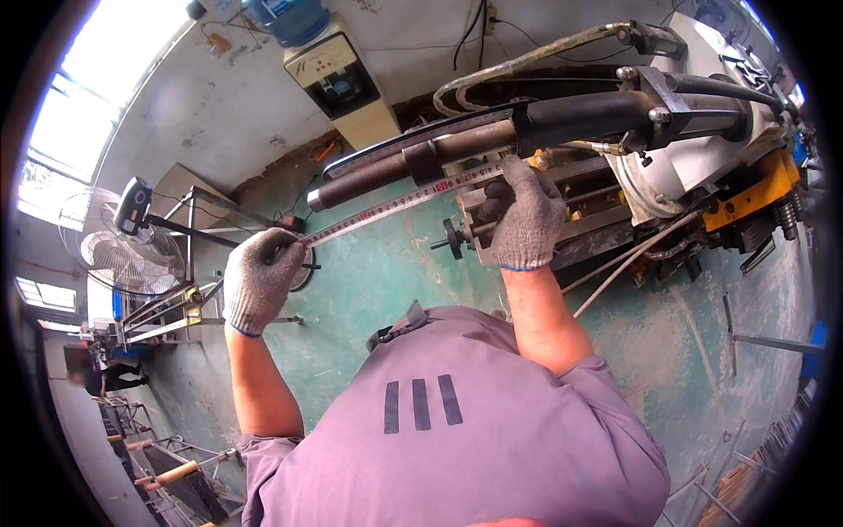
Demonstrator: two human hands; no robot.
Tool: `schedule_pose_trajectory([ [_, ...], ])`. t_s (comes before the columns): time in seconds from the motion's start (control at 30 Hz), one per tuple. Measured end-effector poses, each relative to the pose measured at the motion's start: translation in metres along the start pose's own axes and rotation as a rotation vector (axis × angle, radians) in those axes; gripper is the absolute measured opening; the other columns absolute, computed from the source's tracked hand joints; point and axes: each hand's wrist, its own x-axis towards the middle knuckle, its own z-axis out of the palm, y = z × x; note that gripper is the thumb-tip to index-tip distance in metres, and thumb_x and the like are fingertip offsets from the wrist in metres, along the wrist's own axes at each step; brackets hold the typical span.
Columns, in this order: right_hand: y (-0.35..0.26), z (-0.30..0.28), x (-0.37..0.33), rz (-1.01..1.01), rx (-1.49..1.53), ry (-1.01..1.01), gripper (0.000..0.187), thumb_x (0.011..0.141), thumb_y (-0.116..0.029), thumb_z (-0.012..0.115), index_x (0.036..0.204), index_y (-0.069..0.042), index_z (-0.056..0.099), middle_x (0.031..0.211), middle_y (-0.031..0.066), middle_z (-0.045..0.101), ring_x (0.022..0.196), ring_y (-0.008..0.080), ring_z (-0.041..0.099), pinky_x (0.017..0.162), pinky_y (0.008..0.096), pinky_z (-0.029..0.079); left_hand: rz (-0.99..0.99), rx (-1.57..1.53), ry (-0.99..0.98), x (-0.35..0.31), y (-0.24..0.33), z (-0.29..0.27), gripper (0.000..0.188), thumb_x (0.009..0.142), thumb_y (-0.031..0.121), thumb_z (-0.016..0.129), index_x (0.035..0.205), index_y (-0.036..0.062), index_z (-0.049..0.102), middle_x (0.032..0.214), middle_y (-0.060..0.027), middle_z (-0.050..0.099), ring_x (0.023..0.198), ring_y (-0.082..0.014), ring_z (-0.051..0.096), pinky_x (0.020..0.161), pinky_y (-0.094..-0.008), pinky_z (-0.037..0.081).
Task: The person measures a long metal pipe clamped in a machine using a tape measure. They then move to a different area to measure a flexible corrugated hose, extending the tape measure along its length to determine its size.
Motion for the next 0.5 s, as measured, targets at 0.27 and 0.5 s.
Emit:
schedule_pose_trajectory([
  [0.27,0.0004,0.0002,0.0005,0.003,-0.005,-0.002,0.021,0.097,-0.020,0.083,0.089,-0.003,0.073,0.071,0.0063,0.069,0.049,0.0125,0.059,0.046,0.0277,0.046,0.000,0.005,-0.005,-0.0001,0.0021,-0.0010,0.022,0.095,0.022,0.076,0.105,0.0028,0.081,0.092,-0.0163,0.076,0.085,-0.0276,0.075,0.083,-0.0376,0.058],
  [0.5,-0.0012,0.0023,-0.0011,-0.010,-0.016,0.010,0.021,0.097,-0.019,0.082,0.090,-0.001,0.073,0.071,0.0067,0.068,0.049,0.0131,0.058,0.046,0.0280,0.045,0.015,0.040,0.006,0.0030,0.0028,-0.0010,0.024,0.094,0.024,0.077,0.104,0.0032,0.081,0.094,-0.0179,0.076,0.087,-0.0328,0.076,0.083,-0.0397,0.059],
])
